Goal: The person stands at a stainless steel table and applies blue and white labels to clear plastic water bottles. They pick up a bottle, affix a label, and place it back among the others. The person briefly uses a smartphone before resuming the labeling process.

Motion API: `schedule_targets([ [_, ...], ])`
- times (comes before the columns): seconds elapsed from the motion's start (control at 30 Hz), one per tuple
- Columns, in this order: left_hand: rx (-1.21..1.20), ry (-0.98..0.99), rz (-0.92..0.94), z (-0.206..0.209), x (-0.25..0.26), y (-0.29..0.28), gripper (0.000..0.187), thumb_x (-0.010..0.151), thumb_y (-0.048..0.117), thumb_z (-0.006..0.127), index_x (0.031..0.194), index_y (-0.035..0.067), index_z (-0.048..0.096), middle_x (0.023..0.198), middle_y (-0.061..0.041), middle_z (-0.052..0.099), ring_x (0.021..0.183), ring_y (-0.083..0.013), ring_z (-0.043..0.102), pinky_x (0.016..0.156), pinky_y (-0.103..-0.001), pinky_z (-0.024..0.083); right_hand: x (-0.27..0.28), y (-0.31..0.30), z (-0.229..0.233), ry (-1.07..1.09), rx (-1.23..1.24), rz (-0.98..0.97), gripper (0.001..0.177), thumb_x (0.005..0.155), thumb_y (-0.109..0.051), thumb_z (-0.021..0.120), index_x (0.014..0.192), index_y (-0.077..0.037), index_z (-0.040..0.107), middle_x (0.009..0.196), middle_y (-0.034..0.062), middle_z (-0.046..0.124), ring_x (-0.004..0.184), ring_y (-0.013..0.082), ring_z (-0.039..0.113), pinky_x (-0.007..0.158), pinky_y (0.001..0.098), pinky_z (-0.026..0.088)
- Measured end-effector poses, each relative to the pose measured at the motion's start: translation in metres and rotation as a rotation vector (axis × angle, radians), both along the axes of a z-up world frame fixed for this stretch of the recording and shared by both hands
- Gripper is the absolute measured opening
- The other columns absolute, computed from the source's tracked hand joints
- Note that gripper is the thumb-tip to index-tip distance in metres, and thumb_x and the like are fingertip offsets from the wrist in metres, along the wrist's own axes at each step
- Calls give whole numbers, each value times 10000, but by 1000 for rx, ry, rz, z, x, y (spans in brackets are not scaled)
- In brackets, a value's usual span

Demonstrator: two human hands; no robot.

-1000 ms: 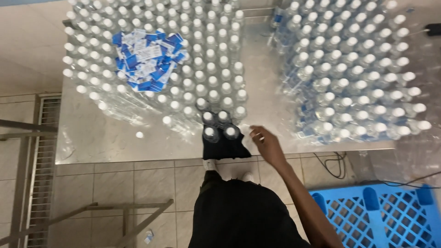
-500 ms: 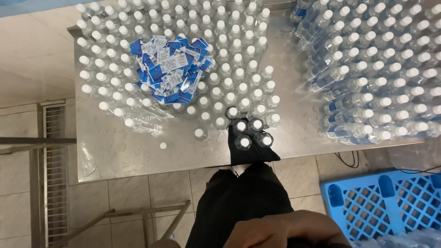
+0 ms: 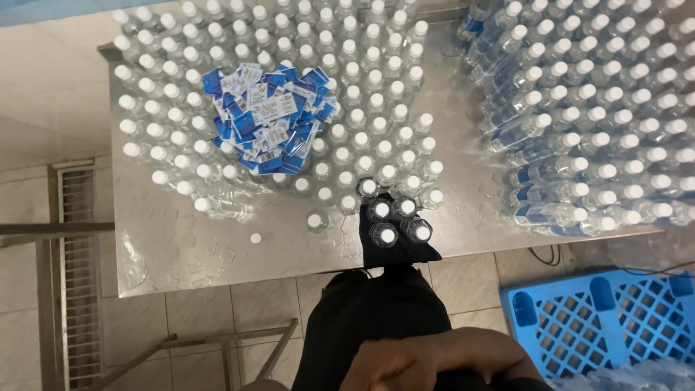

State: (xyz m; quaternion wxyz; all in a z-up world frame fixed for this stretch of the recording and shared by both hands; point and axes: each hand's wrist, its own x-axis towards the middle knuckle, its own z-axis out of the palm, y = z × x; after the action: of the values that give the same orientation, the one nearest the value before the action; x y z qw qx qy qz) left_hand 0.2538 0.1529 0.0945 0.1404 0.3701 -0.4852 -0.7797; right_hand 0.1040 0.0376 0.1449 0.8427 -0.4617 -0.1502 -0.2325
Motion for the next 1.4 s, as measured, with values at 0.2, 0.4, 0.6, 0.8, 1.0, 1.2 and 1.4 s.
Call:
schedule_targets([
  [0.2, -75, 144, 148, -20, 38, -100, 726, 927, 601, 581, 1419, 70, 641, 1419, -83, 685, 1298, -189, 666, 1128, -340, 497, -25, -19, 4, 222, 464, -373, 1096, 1074, -695, 778, 1633, 130, 321, 1761, 258, 309, 1556, 335, 469, 1246, 504, 445],
  [0.4, -146, 263, 314, -47, 23, -131, 1151, 948, 877, 180, 1685, 1, 296, 1744, -177, 377, 1622, -341, 373, 1325, -491, 356, -31, -13, -40, 480, 546, -865, 748, 1074, -667, 459, 1563, -104, 407, 1486, 20, 450, 1513, 164, 391, 1301, 414, 316],
  [0.6, -82, 264, 287, -16, 14, -162, 918, 1010, 816, 315, 904, 28, 774, 518, -71, 598, 413, -162, 572, 391, -259, 448, -32, -24, -16, 371, 909, -596, 707, 1136, -534, 310, 1606, -44, 506, 1448, 228, 688, 1278, 404, 692, 1100, 589, 547],
  [0.8, -39, 211, 372, -35, 15, -152, 820, 1040, 767, 317, 713, 107, 676, 514, -41, 564, 419, -145, 526, 410, -255, 383, -29, -20, -22, 346, 959, -646, 562, 1157, -428, 363, 1634, -144, 456, 1482, 141, 659, 1307, 339, 669, 1089, 587, 558],
  [1.0, 76, 291, 472, -43, 14, -148, 751, 1030, 768, 408, 1124, 96, 729, 612, 26, 529, 423, -92, 428, 376, -247, 316, -29, -22, -26, 472, 1007, -598, 635, 1140, -512, 325, 1612, -135, 521, 1419, 93, 689, 1280, 255, 662, 1097, 466, 518],
  [1.2, 88, 438, 501, -31, 7, -153, 728, 1041, 753, 441, 1085, 93, 744, 611, 27, 557, 415, -80, 404, 372, -240, 280, -27, -24, -26, 604, 1077, -613, 677, 1097, -550, 340, 1685, -234, 448, 1454, 62, 661, 1259, 245, 646, 1043, 450, 512],
  [1.4, 189, 714, 557, 16, -3, -169, 881, 1084, 658, 477, 1595, -60, 489, 1545, -214, 615, 1418, -310, 624, 1216, -455, 515, -26, -27, -3, 773, 900, -649, 982, 848, -512, 697, 1696, -149, 362, 1646, 122, 547, 1490, 327, 564, 1079, 559, 565],
])
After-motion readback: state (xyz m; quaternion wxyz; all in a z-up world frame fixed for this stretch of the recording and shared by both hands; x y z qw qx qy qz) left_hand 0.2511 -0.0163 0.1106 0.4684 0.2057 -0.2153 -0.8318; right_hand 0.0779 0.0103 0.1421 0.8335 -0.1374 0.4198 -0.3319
